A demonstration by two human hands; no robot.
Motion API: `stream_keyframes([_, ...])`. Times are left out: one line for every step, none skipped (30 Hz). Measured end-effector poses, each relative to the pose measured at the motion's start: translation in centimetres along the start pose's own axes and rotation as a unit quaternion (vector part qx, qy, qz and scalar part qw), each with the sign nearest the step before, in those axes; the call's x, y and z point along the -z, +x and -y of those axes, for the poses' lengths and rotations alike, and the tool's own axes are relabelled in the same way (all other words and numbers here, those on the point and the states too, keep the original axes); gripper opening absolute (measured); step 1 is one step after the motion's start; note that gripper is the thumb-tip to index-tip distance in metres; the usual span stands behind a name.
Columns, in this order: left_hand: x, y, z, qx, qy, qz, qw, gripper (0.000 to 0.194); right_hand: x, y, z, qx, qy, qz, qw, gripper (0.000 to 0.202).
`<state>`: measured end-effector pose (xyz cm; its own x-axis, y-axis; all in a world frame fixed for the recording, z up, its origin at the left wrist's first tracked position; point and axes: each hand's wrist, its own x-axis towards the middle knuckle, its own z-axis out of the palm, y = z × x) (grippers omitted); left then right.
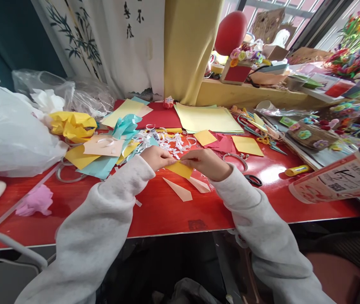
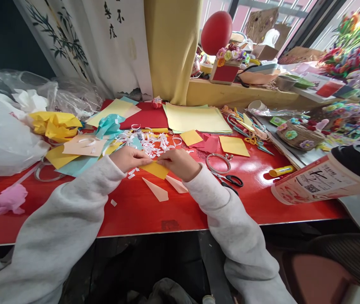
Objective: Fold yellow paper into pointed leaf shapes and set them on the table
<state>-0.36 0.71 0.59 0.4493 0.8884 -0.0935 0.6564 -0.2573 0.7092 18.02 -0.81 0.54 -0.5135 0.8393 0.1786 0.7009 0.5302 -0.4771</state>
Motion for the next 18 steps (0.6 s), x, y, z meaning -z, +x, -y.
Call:
stream_keyframes([0.01, 0.01, 0.01, 0.002, -0.007, 0.0, 1.0, 0.03, 0.06, -0.03, 0.0, 0.002, 0.01, 0.008, 1.0, 0.019])
stream_keyframes([0.02, 0.02, 0.03, 0.004, -0.014, 0.001, 1.0, 0.029, 0.09, -0.04, 0.01, 0.002, 0.016, 0.012, 1.0, 0.019])
stream_keyframes([0.03, 0.02, 0.04, 0.005, -0.019, 0.004, 1.0, 0.03, 0.09, -0.04, 0.02, -0.001, 0.017, 0.012, 1.0, 0.018])
stream_keyframes([0.04, 0.02, 0.04, 0.004, -0.023, 0.006, 1.0, 0.03, 0.06, -0.02, 0.05, -0.005, 0.015, 0.007, 1.0, 0.017])
stream_keyframes([0.05, 0.02, 0.04, 0.001, -0.025, 0.009, 1.0, 0.031, -0.01, 0.01, 0.08, -0.009, 0.008, 0.001, 1.0, 0.016])
stream_keyframes([0.06, 0.02, 0.04, -0.001, -0.025, 0.012, 1.0, 0.032, -0.09, 0.06, 0.11, -0.013, 0.001, -0.008, 1.0, 0.016])
stream_keyframes([0.06, 0.02, 0.03, -0.002, -0.022, 0.014, 1.0, 0.033, -0.19, 0.11, 0.13, -0.014, -0.005, -0.017, 1.0, 0.015])
stream_keyframes([0.06, 0.01, 0.02, 0.0, -0.016, 0.015, 1.0, 0.034, -0.28, 0.16, 0.15, -0.012, -0.008, -0.025, 1.0, 0.015])
stream_keyframes([0.06, 0.01, 0.01, 0.003, -0.008, 0.017, 1.0, 0.035, -0.36, 0.2, 0.14, -0.008, -0.01, -0.03, 0.999, 0.014])
stream_keyframes([0.05, 0.0, -0.01, 0.005, 0.001, 0.016, 1.0, 0.034, -0.41, 0.22, 0.12, -0.004, -0.009, -0.032, 0.999, 0.015])
stream_keyframes([0.06, -0.01, -0.03, 0.008, 0.008, 0.013, 1.0, 0.033, -0.44, 0.23, 0.08, -0.001, -0.008, -0.031, 0.999, 0.015])
stream_keyframes([0.06, -0.03, -0.06, 0.009, 0.011, 0.007, 1.0, 0.032, -0.44, 0.23, 0.02, 0.0, -0.006, -0.027, 1.0, 0.015])
stream_keyframes([0.07, -0.05, -0.1, 0.008, 0.011, 0.0, 1.0, 0.029, -0.42, 0.22, -0.04, -0.003, -0.005, -0.021, 1.0, 0.016])
stream_keyframes([0.08, -0.08, -0.14, 0.007, 0.009, -0.007, 1.0, 0.027, -0.39, 0.2, -0.1, -0.009, -0.005, -0.016, 1.0, 0.017])
stream_keyframes([0.1, -0.11, -0.18, 0.006, 0.005, -0.011, 1.0, 0.026, -0.36, 0.19, -0.14, -0.014, -0.005, -0.012, 1.0, 0.018])
stream_keyframes([0.12, -0.14, -0.22, 0.006, -0.002, -0.009, 1.0, 0.024, -0.32, 0.18, -0.15, -0.02, -0.005, -0.01, 1.0, 0.018])
stream_keyframes([0.14, -0.17, -0.25, 0.006, -0.011, -0.004, 1.0, 0.023, -0.3, 0.19, -0.13, -0.023, -0.006, -0.01, 1.0, 0.018])
stream_keyframes([0.15, -0.2, -0.27, 0.006, -0.023, 0.006, 1.0, 0.023, -0.27, 0.2, -0.06, -0.024, -0.007, -0.014, 1.0, 0.017])
